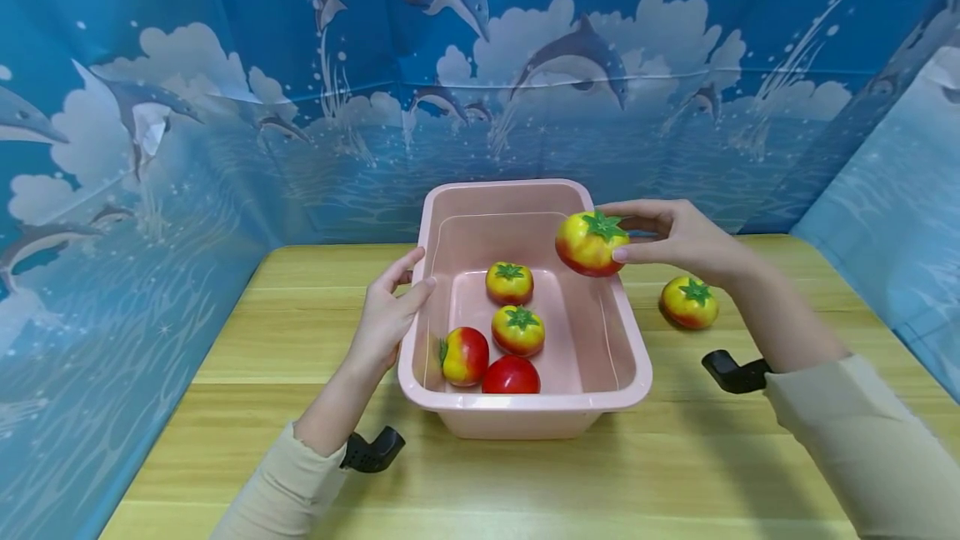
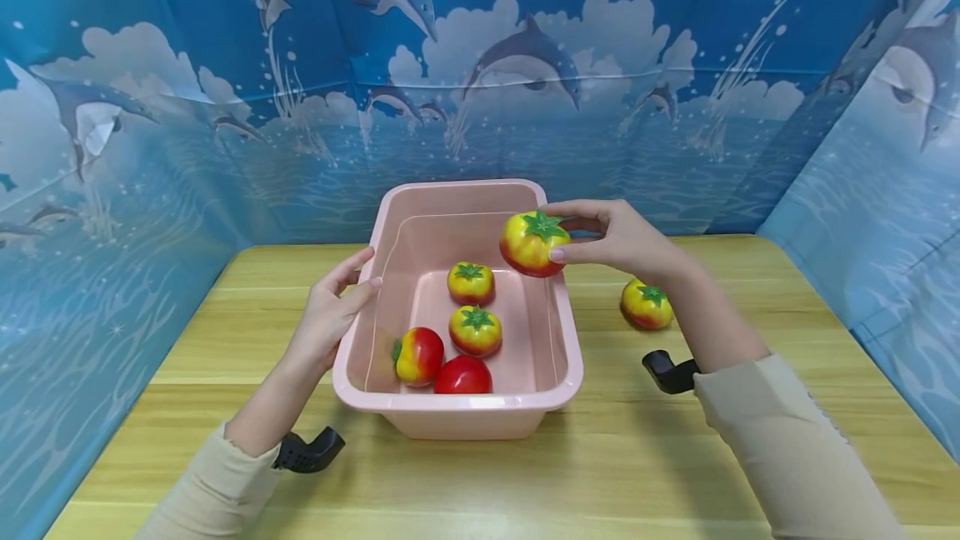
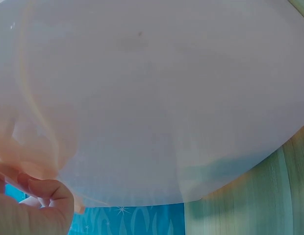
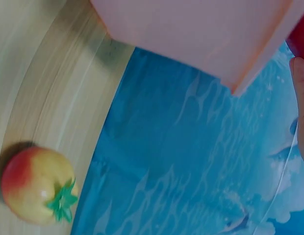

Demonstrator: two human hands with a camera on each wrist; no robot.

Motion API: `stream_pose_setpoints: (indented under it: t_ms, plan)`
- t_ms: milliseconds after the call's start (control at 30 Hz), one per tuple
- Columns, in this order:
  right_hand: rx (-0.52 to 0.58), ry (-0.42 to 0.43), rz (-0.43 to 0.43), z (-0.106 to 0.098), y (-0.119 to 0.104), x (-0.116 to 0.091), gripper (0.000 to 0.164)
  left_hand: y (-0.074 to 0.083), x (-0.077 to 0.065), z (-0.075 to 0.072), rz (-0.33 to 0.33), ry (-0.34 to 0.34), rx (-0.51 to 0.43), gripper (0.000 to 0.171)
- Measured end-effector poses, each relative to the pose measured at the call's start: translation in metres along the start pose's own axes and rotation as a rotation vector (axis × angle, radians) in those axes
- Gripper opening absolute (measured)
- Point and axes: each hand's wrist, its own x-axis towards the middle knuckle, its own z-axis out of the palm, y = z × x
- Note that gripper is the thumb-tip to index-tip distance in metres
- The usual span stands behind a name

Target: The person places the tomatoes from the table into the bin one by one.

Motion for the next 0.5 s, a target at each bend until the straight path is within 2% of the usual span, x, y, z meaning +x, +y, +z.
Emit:
stream_pose_setpoints:
  t_ms: [267,500]
  plan:
    - [0.058,-0.063,0.012,0.019,0.000,0.013,0.058,-0.001,0.001,0.000,0.005,-0.009,-0.001,0.050]
    - [0.060,-0.142,-0.049,0.031,-0.002,0.024,0.059,-0.001,0.000,0.000,0.002,0.000,-0.002,0.050]
